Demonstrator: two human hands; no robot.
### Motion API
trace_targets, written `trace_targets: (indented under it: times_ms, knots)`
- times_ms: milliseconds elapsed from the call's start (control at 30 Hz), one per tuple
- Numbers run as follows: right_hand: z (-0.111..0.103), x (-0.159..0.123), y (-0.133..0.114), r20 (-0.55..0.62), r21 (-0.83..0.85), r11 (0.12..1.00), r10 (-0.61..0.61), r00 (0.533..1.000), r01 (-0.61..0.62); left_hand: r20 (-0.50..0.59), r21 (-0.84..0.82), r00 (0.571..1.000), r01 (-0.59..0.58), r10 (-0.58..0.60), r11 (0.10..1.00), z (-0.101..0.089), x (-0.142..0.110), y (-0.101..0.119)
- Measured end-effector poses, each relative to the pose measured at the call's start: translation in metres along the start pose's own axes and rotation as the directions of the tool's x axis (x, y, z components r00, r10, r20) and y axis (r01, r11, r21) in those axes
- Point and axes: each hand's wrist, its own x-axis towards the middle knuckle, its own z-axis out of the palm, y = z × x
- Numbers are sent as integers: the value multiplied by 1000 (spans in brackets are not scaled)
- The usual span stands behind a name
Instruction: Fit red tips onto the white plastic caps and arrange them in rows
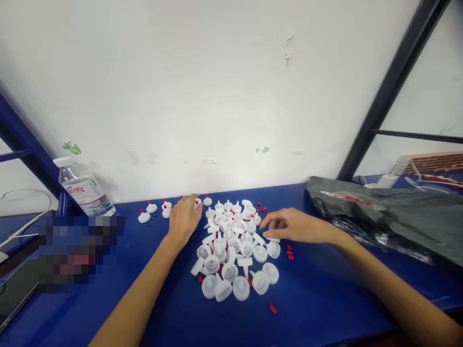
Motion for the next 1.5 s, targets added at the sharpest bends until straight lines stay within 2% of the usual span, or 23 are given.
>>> trace_targets:
  times_ms: [133, 333, 433, 533, 600, 667, 767, 833, 900, 1000, 1200, 1367, 1500]
  knots:
    - [-2, 1, 1, -8, 67, 997, 35, 999, -34, -80, 51, 997, -19, 23, 999, -5, -3, 7]
    - [-20, 0, 10, -247, 105, 994, 48, 968, -22, -196, -19, 979, -52, 47, 998, -17, -8, 15]
    - [-28, 1, 17, -393, 60, 995, 100, 914, -84, -252, -104, 963, -119, 89, 988, -26, -10, 25]
    - [-33, 2, 21, -542, 60, 988, 153, 826, -143, -288, -210, 940, -250, 185, 945, -34, -8, 48]
    - [-35, 2, 21, -635, 36, 985, 151, 758, -167, -244, -260, 924, -356, 296, 898, -37, -4, 71]
    - [-37, 1, 21, -723, -19, 980, 124, 680, -199, -121, -282, 884, -466, 451, 839, -36, 0, 97]
    - [-40, 0, 20, -810, -78, 971, 71, 582, -227, 123, -281, 756, -594, 642, 754, -25, 6, 133]
    - [-41, -1, 20, -830, -85, 973, 50, 555, -215, 221, -280, 681, -641, 698, 714, -14, 8, 150]
    - [-43, -2, 19, -837, -80, 977, 42, 546, -198, 249, -284, 646, -664, 721, 692, -3, 10, 161]
    - [-44, -3, 18, -843, -76, 982, 29, 537, -172, 257, -278, 623, -684, 739, 674, 8, 13, 171]
    - [-41, -5, 14, -837, -105, 984, -8, 547, -146, 256, -251, 588, -726, 768, 640, 14, 16, 180]
    - [-39, -5, 12, -834, -112, 985, -21, 551, -133, 218, -213, 618, -725, 755, 655, 1, 9, 181]
    - [-34, -4, 9, -816, -129, 990, -77, 573, -51, 93, -285, 698, -665, 710, 691, -22, 2, 162]
